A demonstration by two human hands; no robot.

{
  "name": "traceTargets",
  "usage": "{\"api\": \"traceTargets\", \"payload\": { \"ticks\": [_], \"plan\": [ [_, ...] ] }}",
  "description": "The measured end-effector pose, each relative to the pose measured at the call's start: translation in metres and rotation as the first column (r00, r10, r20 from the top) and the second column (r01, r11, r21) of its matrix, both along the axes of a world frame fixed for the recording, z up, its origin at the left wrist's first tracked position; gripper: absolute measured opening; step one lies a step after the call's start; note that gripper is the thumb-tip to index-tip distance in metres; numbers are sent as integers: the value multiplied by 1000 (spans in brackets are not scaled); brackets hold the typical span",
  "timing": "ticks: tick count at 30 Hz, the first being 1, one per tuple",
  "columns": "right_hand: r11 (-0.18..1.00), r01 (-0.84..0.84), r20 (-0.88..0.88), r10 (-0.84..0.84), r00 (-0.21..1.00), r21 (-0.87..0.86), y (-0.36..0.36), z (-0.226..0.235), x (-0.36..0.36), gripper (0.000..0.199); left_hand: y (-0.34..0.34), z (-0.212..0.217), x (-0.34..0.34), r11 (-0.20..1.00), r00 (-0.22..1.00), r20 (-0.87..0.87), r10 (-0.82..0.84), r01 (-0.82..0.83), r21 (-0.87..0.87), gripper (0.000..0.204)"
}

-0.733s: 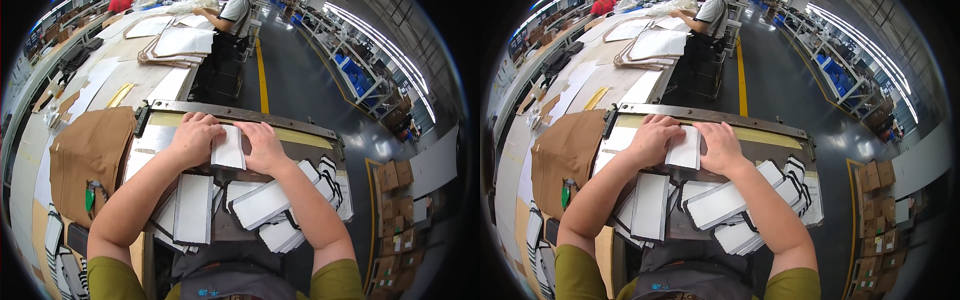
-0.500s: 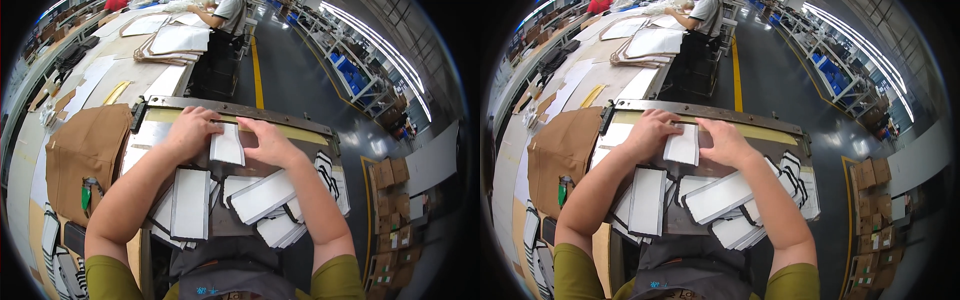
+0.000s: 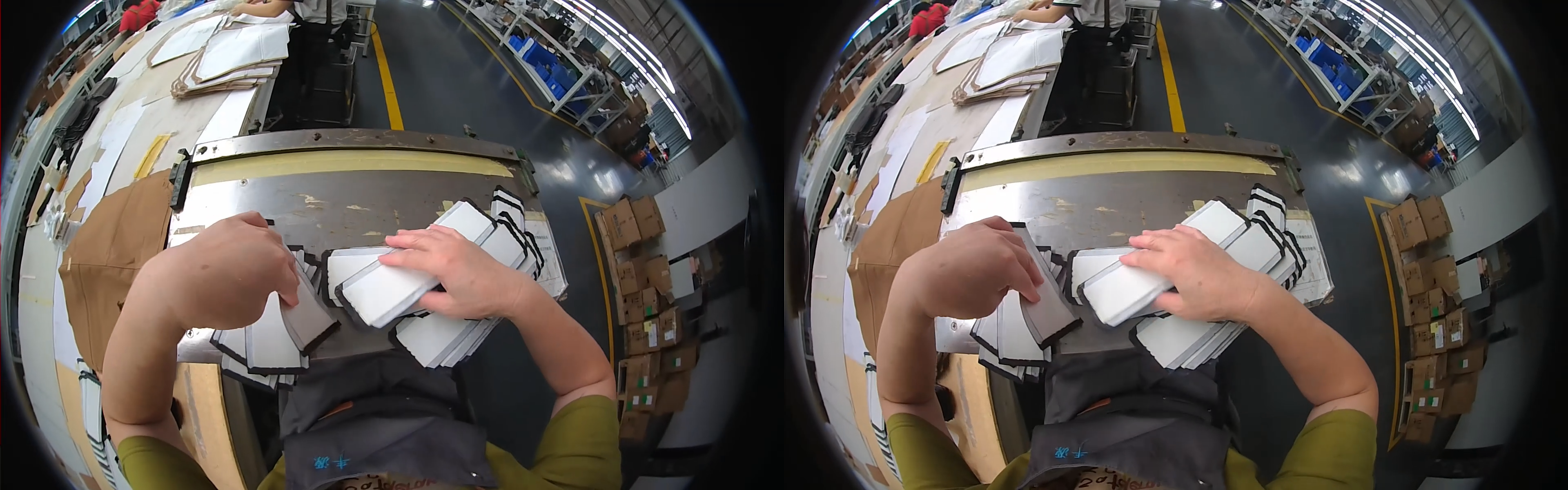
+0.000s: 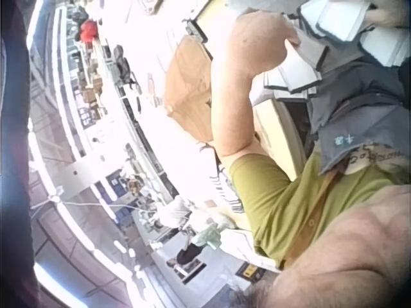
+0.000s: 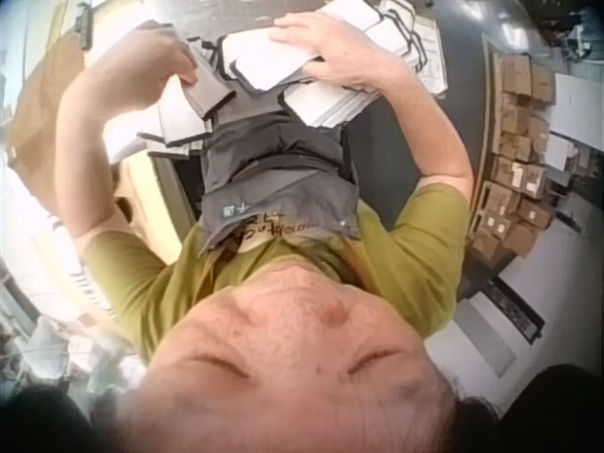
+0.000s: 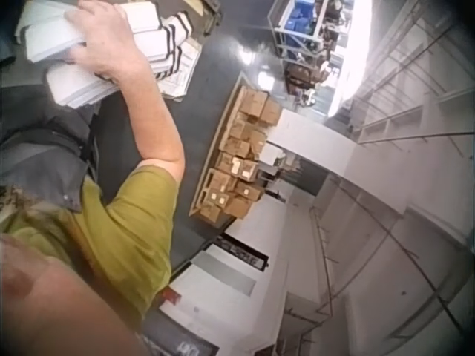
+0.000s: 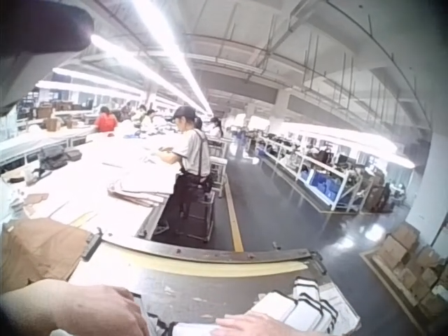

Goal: Layering and stacking pre-cut leather pieces with lining in a workshop environment.

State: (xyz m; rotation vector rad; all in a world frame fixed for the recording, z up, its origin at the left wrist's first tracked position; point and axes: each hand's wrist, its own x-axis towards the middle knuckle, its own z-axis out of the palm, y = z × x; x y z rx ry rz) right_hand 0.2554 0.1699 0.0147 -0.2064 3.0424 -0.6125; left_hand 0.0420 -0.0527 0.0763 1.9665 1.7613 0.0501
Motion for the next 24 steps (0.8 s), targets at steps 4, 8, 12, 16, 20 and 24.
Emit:
{"api": "traceTargets", "payload": {
  "ticks": [4,8,12,16,20,24],
  "plan": [
    [944,90,-29,-105,994,-317,8,-9,-1,32,-5,-6,3,996,988,-141,-64,55,-66,31],
    [884,282,-137,-353,926,-372,26,27,-30,15,-22,-7,-4,998,996,-63,-62,60,-26,26],
    [843,171,-566,-479,671,-511,47,21,-92,16,24,-3,-1,983,986,-3,166,-166,-79,29],
    [797,11,-504,-392,770,-604,42,-37,-138,28,66,-43,-29,774,794,-123,596,-526,354,50],
    [868,188,-139,-279,950,-459,21,-64,-129,33,69,-99,-57,807,933,-74,353,-264,528,69],
    [836,118,-140,-226,964,-536,32,-61,-121,31,74,-107,-43,807,954,28,299,-268,527,60]
  ]
}}
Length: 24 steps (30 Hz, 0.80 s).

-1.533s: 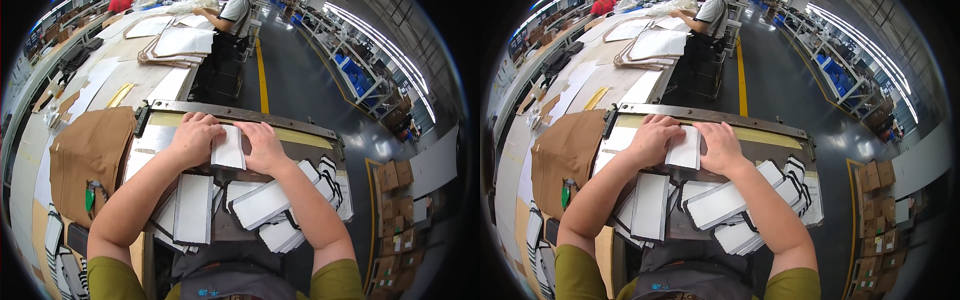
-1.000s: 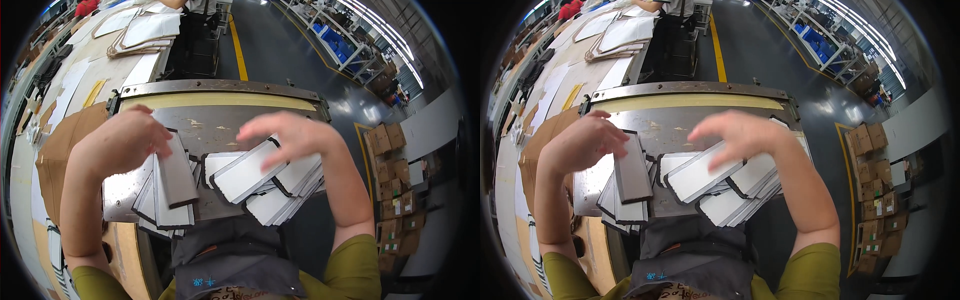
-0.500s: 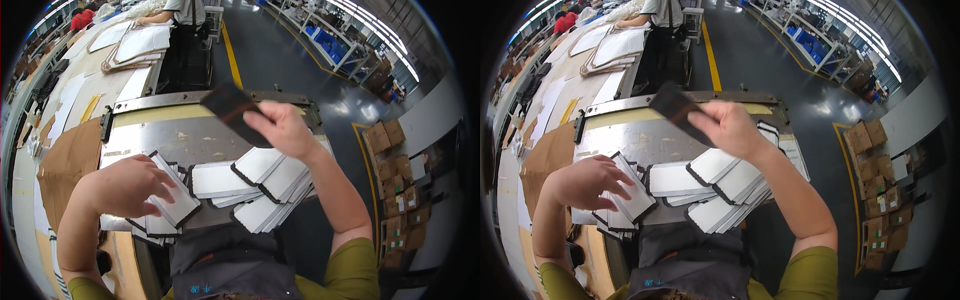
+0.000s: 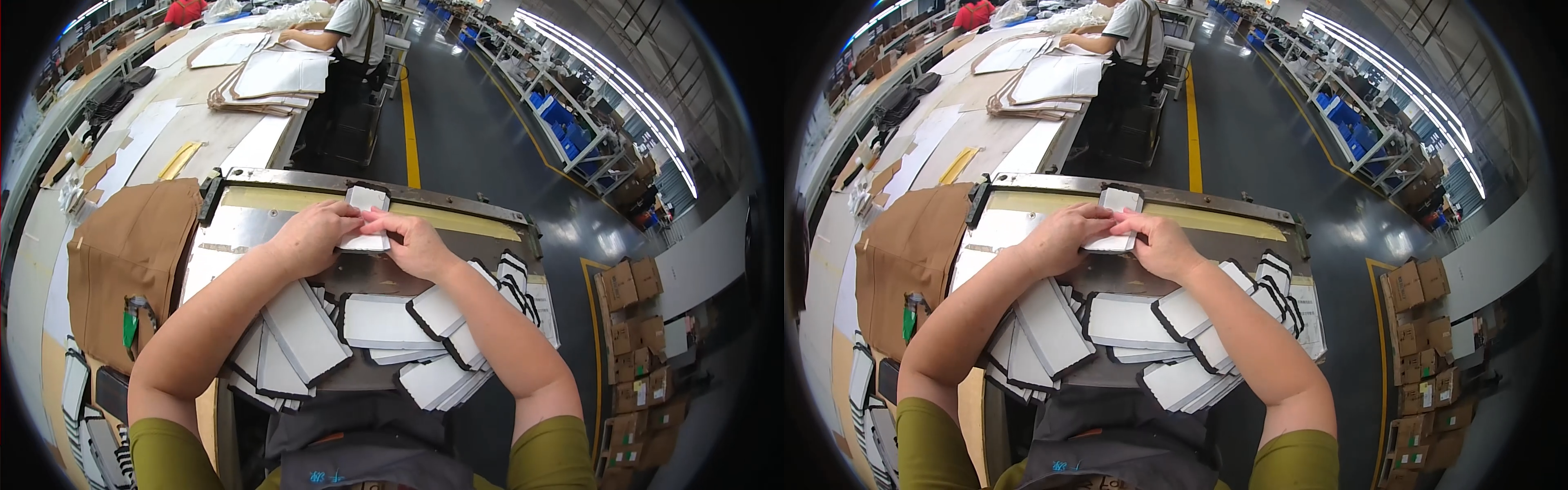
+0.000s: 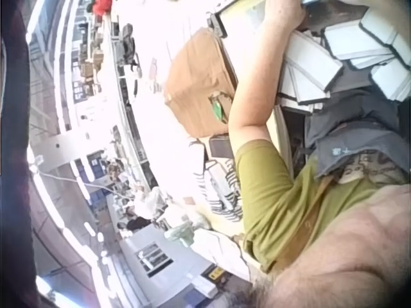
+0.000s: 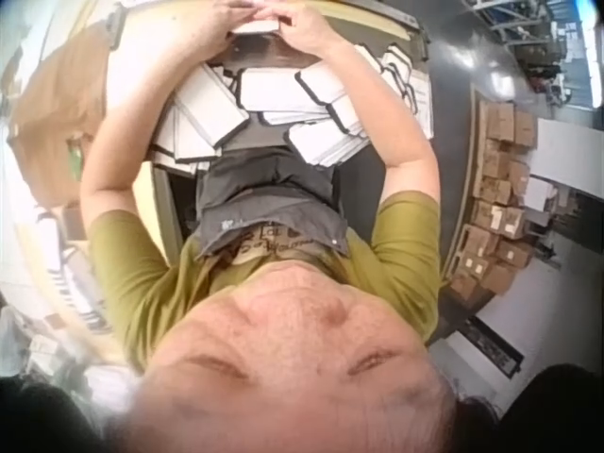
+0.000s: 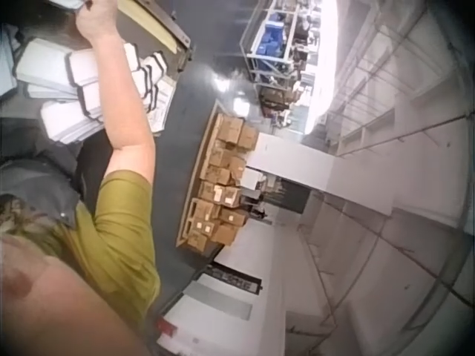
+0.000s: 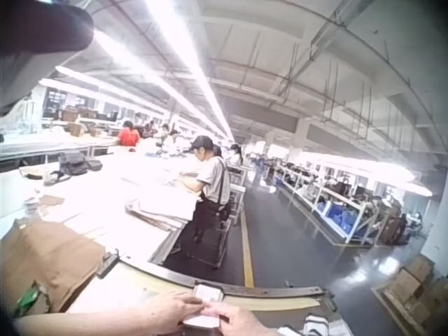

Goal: Layering and stacking pre-cut leather pieces with lining in a workshop environment.

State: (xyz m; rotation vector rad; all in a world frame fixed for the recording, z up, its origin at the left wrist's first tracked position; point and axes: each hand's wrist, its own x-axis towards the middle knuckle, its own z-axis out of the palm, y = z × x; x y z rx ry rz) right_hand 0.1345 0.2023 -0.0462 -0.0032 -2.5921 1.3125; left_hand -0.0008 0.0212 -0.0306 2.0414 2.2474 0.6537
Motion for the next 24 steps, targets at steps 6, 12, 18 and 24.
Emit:
{"api": "traceTargets", "payload": {
  "ticks": [6,12,18,24],
  "plan": [
    [818,59,-146,30,989,572,-6,2,5,57,-1,-5,3,999,999,23,39,-38,-13,53],
    [810,38,-85,15,996,585,-10,9,8,55,-3,-6,-2,989,993,-46,112,-107,104,42],
    [777,126,-164,-30,986,617,-13,3,2,49,-1,-13,-5,978,980,-121,158,-138,158,39],
    [731,119,-153,-20,988,672,-14,4,4,45,-1,-14,2,968,959,-175,220,-193,161,40]
  ]
}}
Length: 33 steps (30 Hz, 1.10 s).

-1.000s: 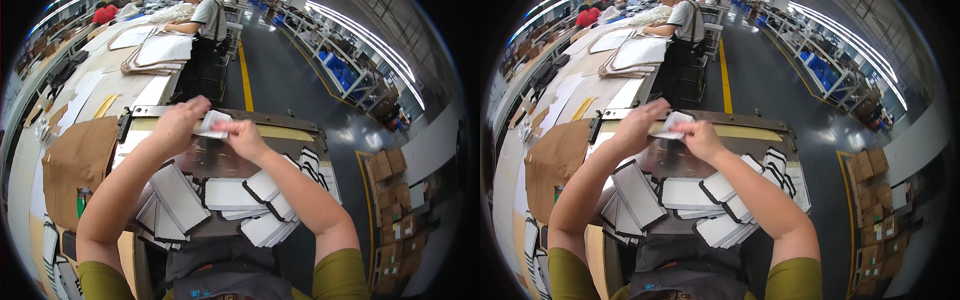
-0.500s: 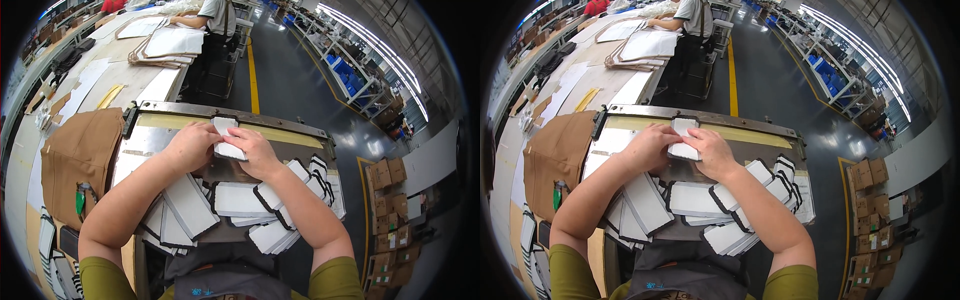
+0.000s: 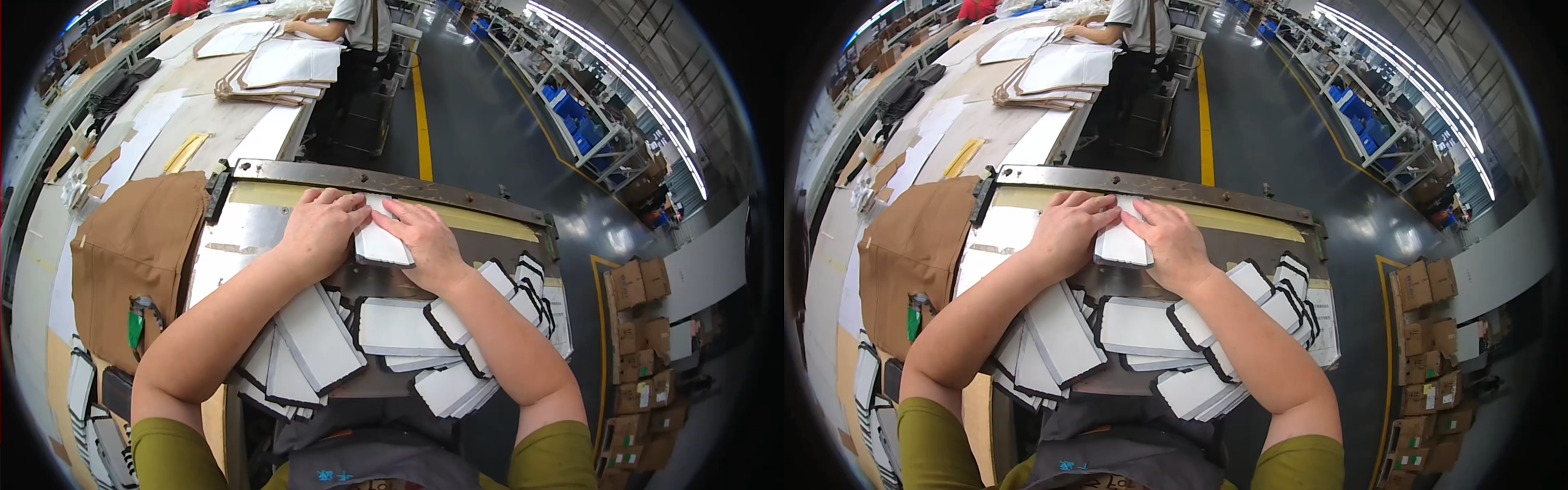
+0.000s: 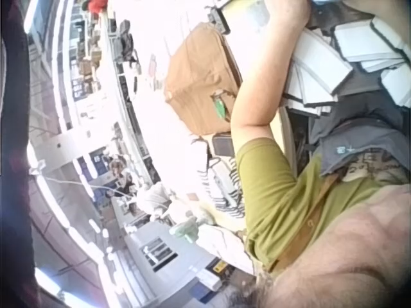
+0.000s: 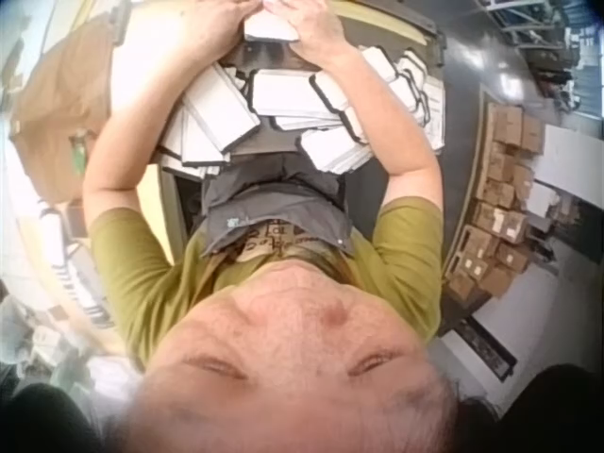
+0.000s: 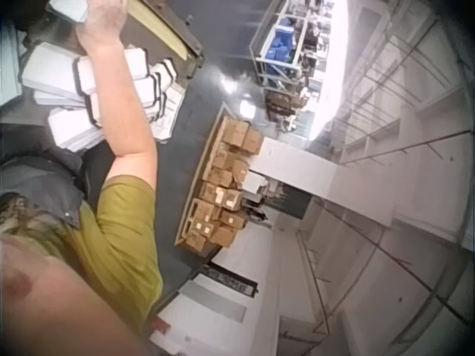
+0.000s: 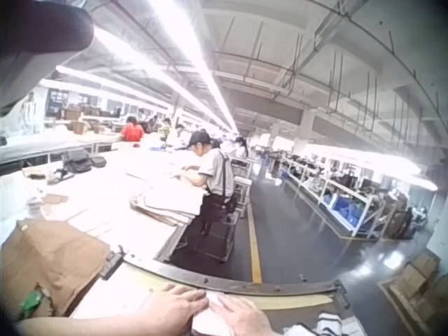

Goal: Layering and stacking pre-cut leather pieces with lining in a workshop environment.

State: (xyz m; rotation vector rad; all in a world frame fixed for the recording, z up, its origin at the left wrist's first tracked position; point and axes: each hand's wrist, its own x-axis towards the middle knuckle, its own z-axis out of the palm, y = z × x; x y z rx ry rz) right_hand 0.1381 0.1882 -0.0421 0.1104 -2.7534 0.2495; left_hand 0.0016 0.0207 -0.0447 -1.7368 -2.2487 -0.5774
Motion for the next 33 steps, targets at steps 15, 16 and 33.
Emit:
{"api": "traceTargets", "payload": {
  "ticks": [15,16,33],
  "plan": [
    [1000,-15,-59,16,998,14,1,-2,-4,51,-1,1,6,995,995,29,98,-98,11,43],
    [1000,-5,-53,6,999,9,1,-1,-4,50,-1,2,6,994,994,19,106,-106,4,42],
    [995,84,0,-85,996,-55,8,-1,-2,42,0,11,-5,998,986,166,19,-8,-63,32]
  ]
}}
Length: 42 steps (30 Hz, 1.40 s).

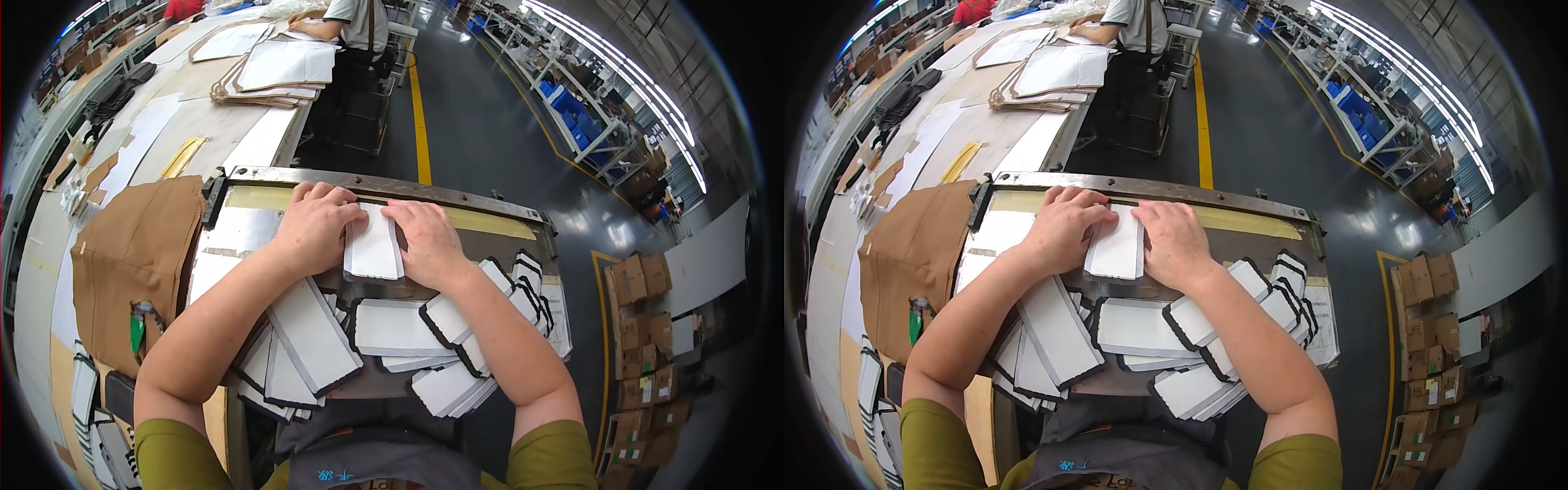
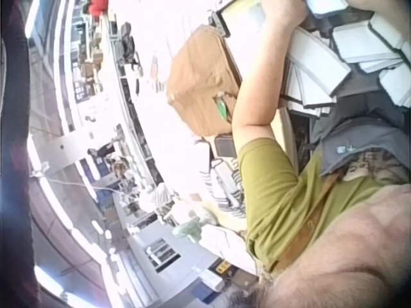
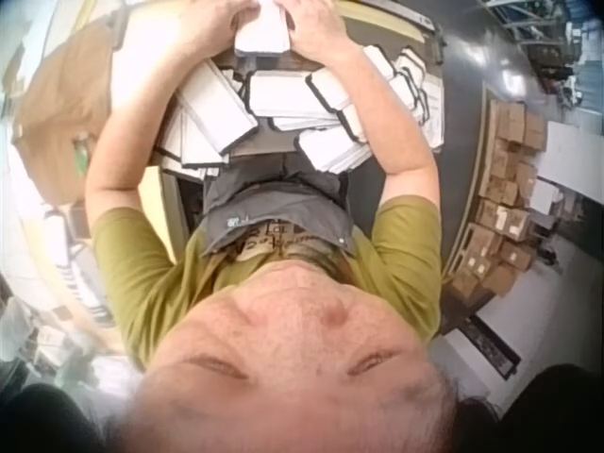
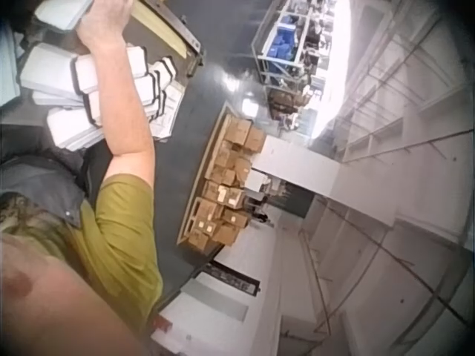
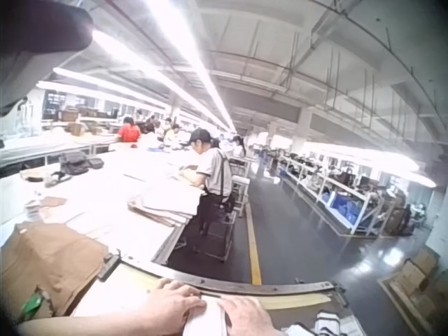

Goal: Layering and stacking pre-cut leather pieces with lining in a workshop environment.

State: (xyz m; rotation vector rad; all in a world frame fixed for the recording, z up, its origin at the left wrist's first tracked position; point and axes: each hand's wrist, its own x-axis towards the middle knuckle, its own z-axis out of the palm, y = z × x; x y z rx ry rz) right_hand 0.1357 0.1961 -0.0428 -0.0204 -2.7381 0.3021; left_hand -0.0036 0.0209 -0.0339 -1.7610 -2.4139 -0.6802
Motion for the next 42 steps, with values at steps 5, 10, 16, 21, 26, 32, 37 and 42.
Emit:
{"api": "traceTargets", "payload": {
  "ticks": [5,10,16,21,26,32,37,42],
  "plan": [
    [999,-21,-117,18,993,-28,11,9,2,18,3,-4,-3,993,997,63,-53,46,112,18],
    [901,118,-341,-276,899,-417,13,61,-2,13,13,0,-12,799,727,685,-38,-390,458,50],
    [988,-153,-191,149,970,-6,-25,37,5,15,6,-10,1,962,962,-223,-161,203,182,44],
    [980,-148,51,156,986,-134,-6,32,15,45,5,-18,-2,970,959,151,-238,228,83,30],
    [953,-178,230,236,944,-247,17,14,12,75,3,-9,-7,967,945,207,-253,248,51,27],
    [904,-149,324,292,900,-401,18,18,11,68,-5,-11,-27,937,781,534,-325,341,71,29],
    [975,-184,119,198,973,-121,12,-3,0,61,2,-11,-13,969,958,142,-249,246,38,43],
    [989,-146,70,145,987,18,4,-1,-2,58,2,-16,-7,977,979,31,-203,201,73,45]
  ]
}}
